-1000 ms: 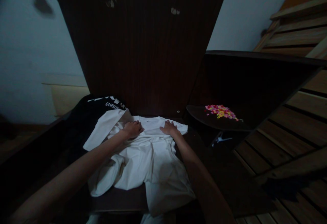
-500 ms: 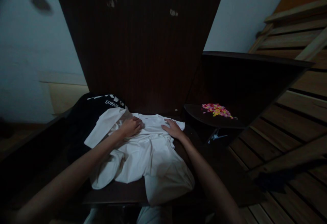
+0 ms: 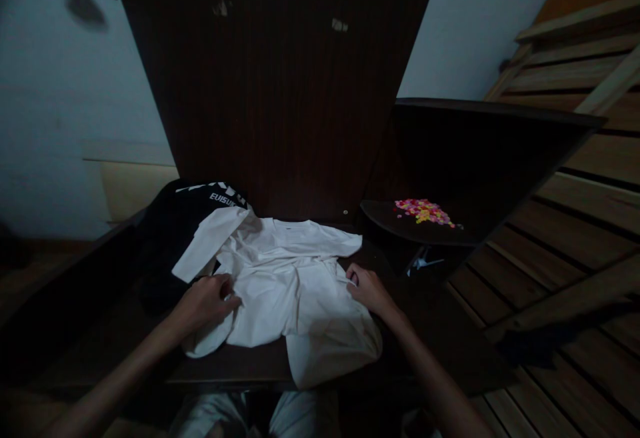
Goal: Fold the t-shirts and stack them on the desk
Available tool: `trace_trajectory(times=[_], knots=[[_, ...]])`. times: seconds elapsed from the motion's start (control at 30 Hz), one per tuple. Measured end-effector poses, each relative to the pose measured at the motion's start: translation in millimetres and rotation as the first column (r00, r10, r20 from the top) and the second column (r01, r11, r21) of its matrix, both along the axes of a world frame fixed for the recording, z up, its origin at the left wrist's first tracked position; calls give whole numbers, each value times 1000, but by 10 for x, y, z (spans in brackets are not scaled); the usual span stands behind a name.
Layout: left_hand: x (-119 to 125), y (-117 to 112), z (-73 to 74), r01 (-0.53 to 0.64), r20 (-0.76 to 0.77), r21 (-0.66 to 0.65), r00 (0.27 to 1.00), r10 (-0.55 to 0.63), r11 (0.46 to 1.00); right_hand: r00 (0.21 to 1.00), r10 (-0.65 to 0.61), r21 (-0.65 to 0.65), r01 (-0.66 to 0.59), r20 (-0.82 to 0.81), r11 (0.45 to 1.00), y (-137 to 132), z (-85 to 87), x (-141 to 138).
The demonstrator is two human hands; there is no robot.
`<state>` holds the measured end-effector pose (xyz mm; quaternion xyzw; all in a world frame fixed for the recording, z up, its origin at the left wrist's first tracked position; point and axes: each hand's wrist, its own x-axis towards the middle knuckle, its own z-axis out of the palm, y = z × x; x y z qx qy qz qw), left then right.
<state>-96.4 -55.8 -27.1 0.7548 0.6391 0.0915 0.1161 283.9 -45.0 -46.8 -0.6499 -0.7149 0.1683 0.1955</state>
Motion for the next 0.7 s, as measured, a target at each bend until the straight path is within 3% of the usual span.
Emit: trace_trajectory(times=[0.13,0.23,0.33,0.43,0.53,0.63,0.7], knots=[[-231,19,-20,40,237,-31,971,-32,999,985,-166,84,169,-44,982,-27,32,272],[-424,3,44,57,508,-42,861,-28,997,954,-284,141,295,-91,945,-44,52,470],[-584,0,99,28,645,-28,764,-4,999,938,-327,74,336,-117,939,-43,14,613],[-655,13,120,2,629,35,777,-24,999,956,-270,-36,268,-117,963,-48,-47,662],[-641,31,123,-104,516,147,856,13,984,975,-186,-19,185,-123,982,-69,-52,608],[-593,62,117,-233,396,349,914,82,908,988,-122,57,128,-93,990,-78,12,473],[-561,99,108,-213,298,494,952,66,843,995,-85,96,89,-43,991,-67,58,358]])
